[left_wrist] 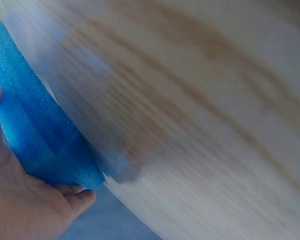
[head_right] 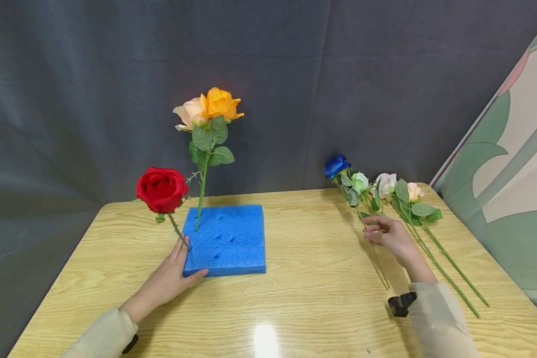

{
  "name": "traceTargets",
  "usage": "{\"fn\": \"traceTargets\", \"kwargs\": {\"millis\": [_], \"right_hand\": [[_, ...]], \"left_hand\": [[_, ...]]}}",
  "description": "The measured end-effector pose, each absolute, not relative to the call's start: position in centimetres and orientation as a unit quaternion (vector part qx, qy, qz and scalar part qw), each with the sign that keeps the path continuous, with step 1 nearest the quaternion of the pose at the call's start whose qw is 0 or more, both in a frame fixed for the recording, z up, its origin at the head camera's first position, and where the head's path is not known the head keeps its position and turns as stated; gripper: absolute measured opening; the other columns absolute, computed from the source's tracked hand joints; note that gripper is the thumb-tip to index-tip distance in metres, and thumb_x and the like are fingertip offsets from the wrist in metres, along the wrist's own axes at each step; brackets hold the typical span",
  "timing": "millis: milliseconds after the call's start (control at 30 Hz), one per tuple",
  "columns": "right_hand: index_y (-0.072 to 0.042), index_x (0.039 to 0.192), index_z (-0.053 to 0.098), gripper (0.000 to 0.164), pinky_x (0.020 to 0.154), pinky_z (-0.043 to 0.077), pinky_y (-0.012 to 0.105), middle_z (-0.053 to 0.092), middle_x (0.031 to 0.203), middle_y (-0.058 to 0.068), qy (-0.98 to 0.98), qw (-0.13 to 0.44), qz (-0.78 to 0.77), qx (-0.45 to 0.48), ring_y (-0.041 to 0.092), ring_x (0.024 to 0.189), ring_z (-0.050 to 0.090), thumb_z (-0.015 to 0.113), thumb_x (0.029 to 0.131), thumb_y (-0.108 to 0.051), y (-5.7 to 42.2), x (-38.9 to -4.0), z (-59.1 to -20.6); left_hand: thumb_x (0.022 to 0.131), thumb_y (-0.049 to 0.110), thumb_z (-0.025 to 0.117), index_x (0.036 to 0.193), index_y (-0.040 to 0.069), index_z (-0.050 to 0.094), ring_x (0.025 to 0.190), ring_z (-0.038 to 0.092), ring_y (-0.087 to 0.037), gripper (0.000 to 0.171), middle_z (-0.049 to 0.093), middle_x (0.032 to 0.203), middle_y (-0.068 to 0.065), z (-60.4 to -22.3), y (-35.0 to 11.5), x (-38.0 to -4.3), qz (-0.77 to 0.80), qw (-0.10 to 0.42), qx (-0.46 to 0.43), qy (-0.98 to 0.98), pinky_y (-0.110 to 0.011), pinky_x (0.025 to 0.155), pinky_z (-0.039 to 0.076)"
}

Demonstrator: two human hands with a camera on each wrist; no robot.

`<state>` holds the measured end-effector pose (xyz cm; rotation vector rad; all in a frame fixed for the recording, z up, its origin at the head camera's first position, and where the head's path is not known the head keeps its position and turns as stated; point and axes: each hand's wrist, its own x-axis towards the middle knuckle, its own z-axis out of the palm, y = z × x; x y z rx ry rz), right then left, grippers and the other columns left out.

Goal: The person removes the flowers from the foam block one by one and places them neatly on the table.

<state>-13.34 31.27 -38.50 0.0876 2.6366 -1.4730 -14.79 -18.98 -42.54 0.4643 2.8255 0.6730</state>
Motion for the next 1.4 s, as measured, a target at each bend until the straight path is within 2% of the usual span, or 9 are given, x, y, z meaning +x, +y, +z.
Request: {"fn": "traceTargets", "kwargs": {"millis": [333, 633, 1000, 1400], "right_hand": [[0.016, 0.129, 0.046, 0.041, 0.067, 0.056, 0.022, 0.062, 0.088, -0.017, 0.869, 0.077, -0.487, 0.045, -0.004, 0.079, 0.062, 0.056, 0.093, -0.002, 32.2, -12.7, -39.3], [0.02, 0.132, 0.039, 0.046, 0.069, 0.056, 0.02, 0.061, 0.088, -0.01, 0.87, 0.109, -0.477, 0.065, -0.006, 0.077, 0.062, 0.053, 0.095, -0.003, 32.5, -12.5, -40.4], [0.022, 0.132, 0.036, 0.044, 0.071, 0.057, 0.02, 0.062, 0.085, -0.013, 0.852, 0.125, -0.503, 0.076, -0.006, 0.077, 0.063, 0.05, 0.094, 0.004, 32.6, -12.7, -40.8], [0.019, 0.13, 0.042, 0.046, 0.07, 0.056, 0.019, 0.064, 0.084, -0.022, 0.851, 0.14, -0.499, 0.085, -0.008, 0.076, 0.063, 0.055, 0.095, -0.008, 32.7, -12.9, -40.6]], "left_hand": [[0.089, 0.064, 0.051, 0.151, -0.004, 0.002, 0.147, 0.012, -0.041, 0.104, -0.008, 0.161, -0.018, -42.5, -19.0, -14.8, 0.226, 0.1, 0.16, 0.956, -0.054, 0.116, 0.026], [0.089, 0.064, 0.05, 0.151, -0.004, 0.002, 0.147, 0.012, -0.041, 0.104, -0.008, 0.161, -0.018, -42.5, -19.0, -14.7, 0.225, 0.101, 0.159, 0.956, -0.055, 0.116, 0.026], [0.088, 0.062, 0.053, 0.151, -0.006, 0.006, 0.146, 0.016, -0.042, 0.103, -0.004, 0.161, -0.021, -42.3, -18.9, -14.7, 0.222, 0.085, 0.161, 0.958, -0.054, 0.115, 0.028], [0.088, 0.061, 0.055, 0.151, -0.006, 0.006, 0.145, 0.018, -0.044, 0.104, -0.003, 0.161, -0.021, -42.2, -19.0, -14.7, 0.219, 0.084, 0.159, 0.959, -0.056, 0.115, 0.028]]}}
